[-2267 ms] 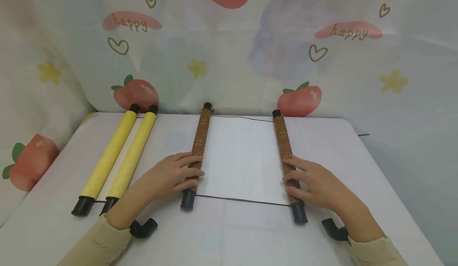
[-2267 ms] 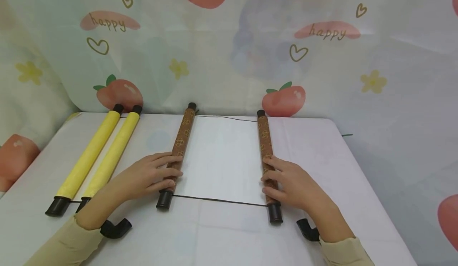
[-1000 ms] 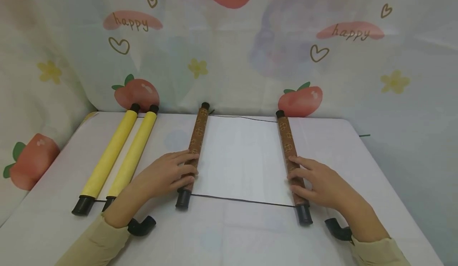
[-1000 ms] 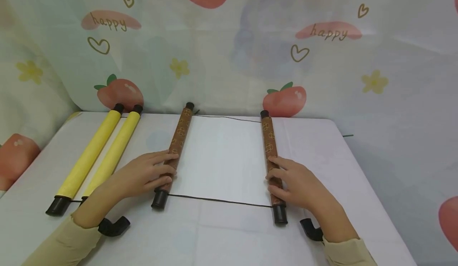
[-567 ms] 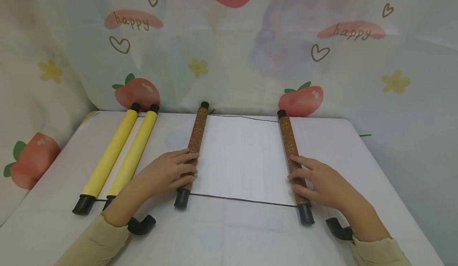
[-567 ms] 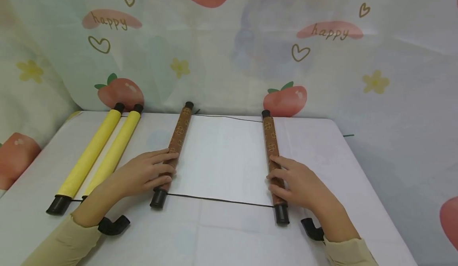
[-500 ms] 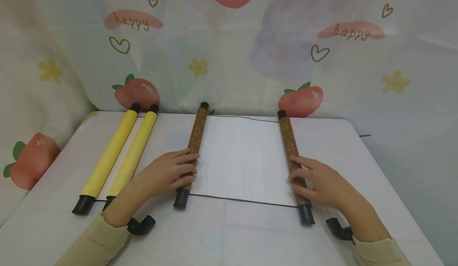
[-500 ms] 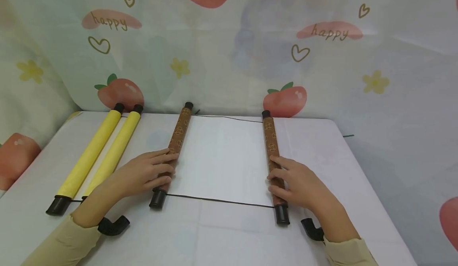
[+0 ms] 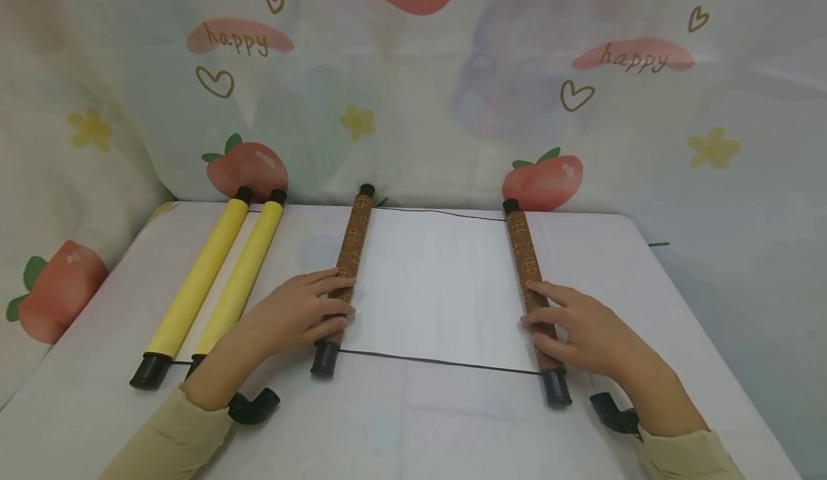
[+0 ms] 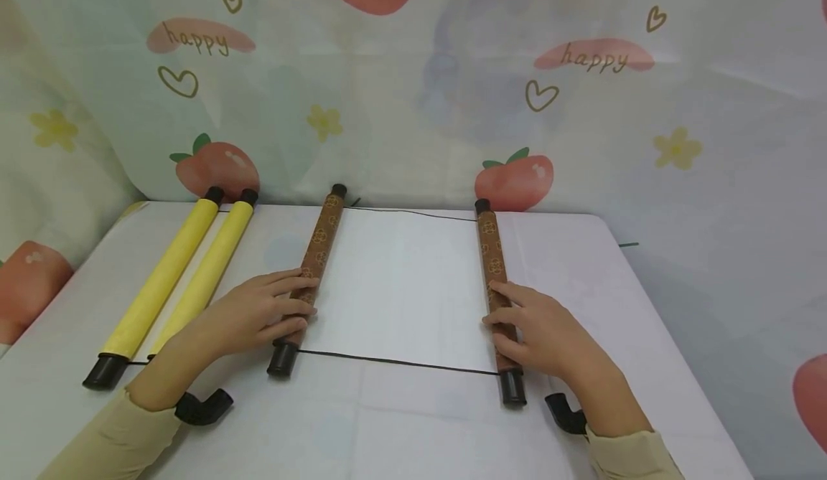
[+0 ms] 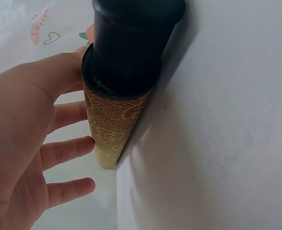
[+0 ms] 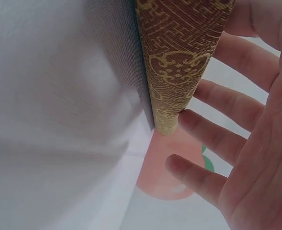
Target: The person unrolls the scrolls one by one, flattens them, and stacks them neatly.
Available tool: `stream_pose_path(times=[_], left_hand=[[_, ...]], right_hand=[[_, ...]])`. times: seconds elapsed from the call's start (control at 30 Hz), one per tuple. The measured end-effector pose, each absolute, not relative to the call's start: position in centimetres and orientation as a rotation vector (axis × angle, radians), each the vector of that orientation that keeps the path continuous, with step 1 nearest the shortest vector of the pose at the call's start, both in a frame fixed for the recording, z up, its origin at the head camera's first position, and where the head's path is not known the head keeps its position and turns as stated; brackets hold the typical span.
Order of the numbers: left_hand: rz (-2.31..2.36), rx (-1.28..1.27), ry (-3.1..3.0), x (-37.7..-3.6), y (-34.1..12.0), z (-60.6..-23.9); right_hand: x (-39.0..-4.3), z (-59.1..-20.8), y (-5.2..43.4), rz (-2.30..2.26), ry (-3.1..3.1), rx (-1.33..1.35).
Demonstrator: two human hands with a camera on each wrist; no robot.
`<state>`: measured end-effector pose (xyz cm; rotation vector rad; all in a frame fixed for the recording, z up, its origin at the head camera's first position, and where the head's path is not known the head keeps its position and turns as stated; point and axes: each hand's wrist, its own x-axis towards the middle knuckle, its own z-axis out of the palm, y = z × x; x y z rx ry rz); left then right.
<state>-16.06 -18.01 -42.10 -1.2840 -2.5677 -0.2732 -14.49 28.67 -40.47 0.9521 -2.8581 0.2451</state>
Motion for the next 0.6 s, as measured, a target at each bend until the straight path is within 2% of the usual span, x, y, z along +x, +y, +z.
stream_pose_path(times=[0.6], left_hand=[[-0.289, -1.243, -2.6, -16.06, -18.21, -42.07]], right_hand=[[-14.54, -40.31, 29.07, 0.228, -2.9, 0.933]])
